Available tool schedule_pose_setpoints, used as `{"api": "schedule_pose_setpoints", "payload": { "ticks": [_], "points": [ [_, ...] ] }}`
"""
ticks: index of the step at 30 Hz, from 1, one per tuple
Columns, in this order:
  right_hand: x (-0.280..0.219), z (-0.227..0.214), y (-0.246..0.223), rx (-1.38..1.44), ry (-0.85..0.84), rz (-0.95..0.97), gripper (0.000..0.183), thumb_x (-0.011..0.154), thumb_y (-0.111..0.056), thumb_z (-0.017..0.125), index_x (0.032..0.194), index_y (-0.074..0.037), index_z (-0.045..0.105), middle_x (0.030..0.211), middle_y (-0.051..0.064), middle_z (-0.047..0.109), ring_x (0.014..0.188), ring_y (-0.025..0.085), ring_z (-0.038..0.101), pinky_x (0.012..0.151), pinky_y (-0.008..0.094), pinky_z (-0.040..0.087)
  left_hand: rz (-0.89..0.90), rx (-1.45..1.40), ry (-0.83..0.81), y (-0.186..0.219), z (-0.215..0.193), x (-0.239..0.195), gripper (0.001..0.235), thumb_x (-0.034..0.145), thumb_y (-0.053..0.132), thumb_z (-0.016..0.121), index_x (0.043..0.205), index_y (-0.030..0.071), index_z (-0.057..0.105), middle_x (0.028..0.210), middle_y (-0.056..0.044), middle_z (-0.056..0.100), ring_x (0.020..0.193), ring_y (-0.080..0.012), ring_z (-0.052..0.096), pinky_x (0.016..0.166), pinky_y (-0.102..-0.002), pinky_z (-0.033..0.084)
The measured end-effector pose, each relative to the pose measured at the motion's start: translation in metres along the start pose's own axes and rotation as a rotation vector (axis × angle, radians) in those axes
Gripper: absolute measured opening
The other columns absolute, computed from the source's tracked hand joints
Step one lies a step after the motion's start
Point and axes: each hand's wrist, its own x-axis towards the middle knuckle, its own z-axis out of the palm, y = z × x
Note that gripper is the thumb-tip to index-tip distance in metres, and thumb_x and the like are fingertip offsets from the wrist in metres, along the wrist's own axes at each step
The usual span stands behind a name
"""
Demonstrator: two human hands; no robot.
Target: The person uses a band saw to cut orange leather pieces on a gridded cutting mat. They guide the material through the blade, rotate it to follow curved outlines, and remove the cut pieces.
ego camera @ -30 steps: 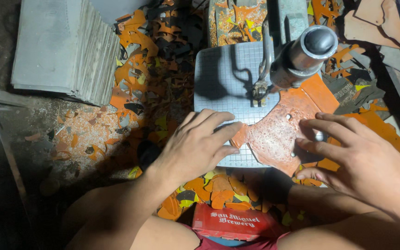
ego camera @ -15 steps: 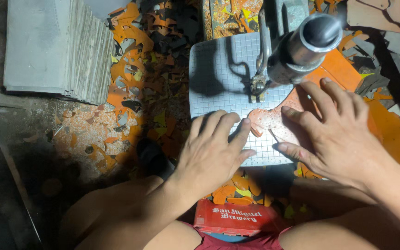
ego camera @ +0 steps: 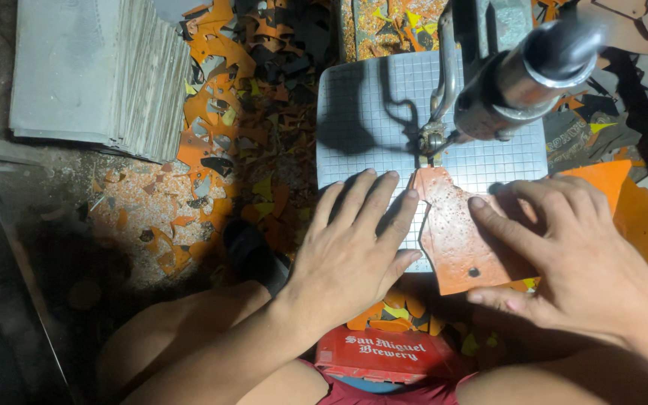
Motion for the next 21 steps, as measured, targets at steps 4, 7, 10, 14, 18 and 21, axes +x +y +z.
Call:
{"api": "schedule_pose_setpoints", "payload": {
  "ticks": [4, 7, 10, 14, 18, 21],
  "points": [
    [-0.005, 0.006, -0.007, -0.035, 0.012, -0.002, 0.089, 0.071, -0.067, 0.067, 0.141, -0.013, 0.058, 0.128, 0.019, 0.054, 0.117, 0.040, 0.049, 0.104, 0.054, 0.039, -0.034, 0.004, -0.007, 0.001, 0.002, 0.001, 0.066, 0.094, 0.041, 0.068, 0.145, 0.002, 0.055, 0.152, -0.021, 0.045, 0.144, -0.0374, 0.039, 0.120, -0.054, 0.029],
    [-0.005, 0.007, -0.011, -0.064, 0.023, 0.014, 0.090, 0.070, -0.069, 0.066, 0.141, -0.014, 0.058, 0.125, 0.018, 0.053, 0.116, 0.041, 0.048, 0.104, 0.055, 0.040, -0.048, 0.030, -0.005, 0.002, 0.003, 0.003, 0.065, 0.093, 0.042, 0.066, 0.146, 0.005, 0.055, 0.155, -0.021, 0.043, 0.144, -0.0382, 0.037, 0.119, -0.055, 0.028],
    [-0.005, 0.008, -0.014, -0.087, 0.025, 0.015, 0.090, 0.071, -0.070, 0.065, 0.141, -0.014, 0.058, 0.124, 0.020, 0.053, 0.115, 0.041, 0.047, 0.102, 0.053, 0.042, -0.055, 0.049, -0.006, 0.001, 0.003, 0.004, 0.064, 0.095, 0.044, 0.064, 0.147, 0.008, 0.055, 0.156, -0.021, 0.041, 0.145, -0.0391, 0.036, 0.119, -0.057, 0.026],
    [-0.005, 0.009, -0.013, -0.117, 0.021, -0.004, 0.086, 0.071, -0.068, 0.064, 0.137, -0.013, 0.060, 0.122, 0.021, 0.053, 0.112, 0.042, 0.047, 0.099, 0.052, 0.045, -0.061, 0.060, -0.022, 0.001, 0.003, 0.005, 0.063, 0.096, 0.044, 0.062, 0.147, 0.008, 0.055, 0.157, -0.021, 0.041, 0.145, -0.0389, 0.036, 0.119, -0.057, 0.025],
    [-0.004, 0.007, -0.012, -0.070, 0.041, -0.007, 0.084, 0.073, -0.066, 0.065, 0.137, -0.012, 0.060, 0.122, 0.022, 0.053, 0.111, 0.041, 0.048, 0.098, 0.052, 0.045, -0.064, 0.065, -0.024, 0.000, 0.003, 0.005, 0.061, 0.096, 0.043, 0.062, 0.147, 0.010, 0.056, 0.157, -0.020, 0.041, 0.145, -0.0382, 0.036, 0.120, -0.057, 0.025],
    [-0.002, 0.006, -0.013, -0.071, 0.043, 0.001, 0.083, 0.072, -0.066, 0.065, 0.136, -0.013, 0.061, 0.123, 0.021, 0.053, 0.110, 0.041, 0.047, 0.097, 0.052, 0.044, -0.058, 0.067, -0.027, -0.001, 0.004, 0.006, 0.060, 0.097, 0.044, 0.061, 0.147, 0.010, 0.056, 0.157, -0.020, 0.041, 0.145, -0.0385, 0.036, 0.120, -0.058, 0.024]
  ]
}}
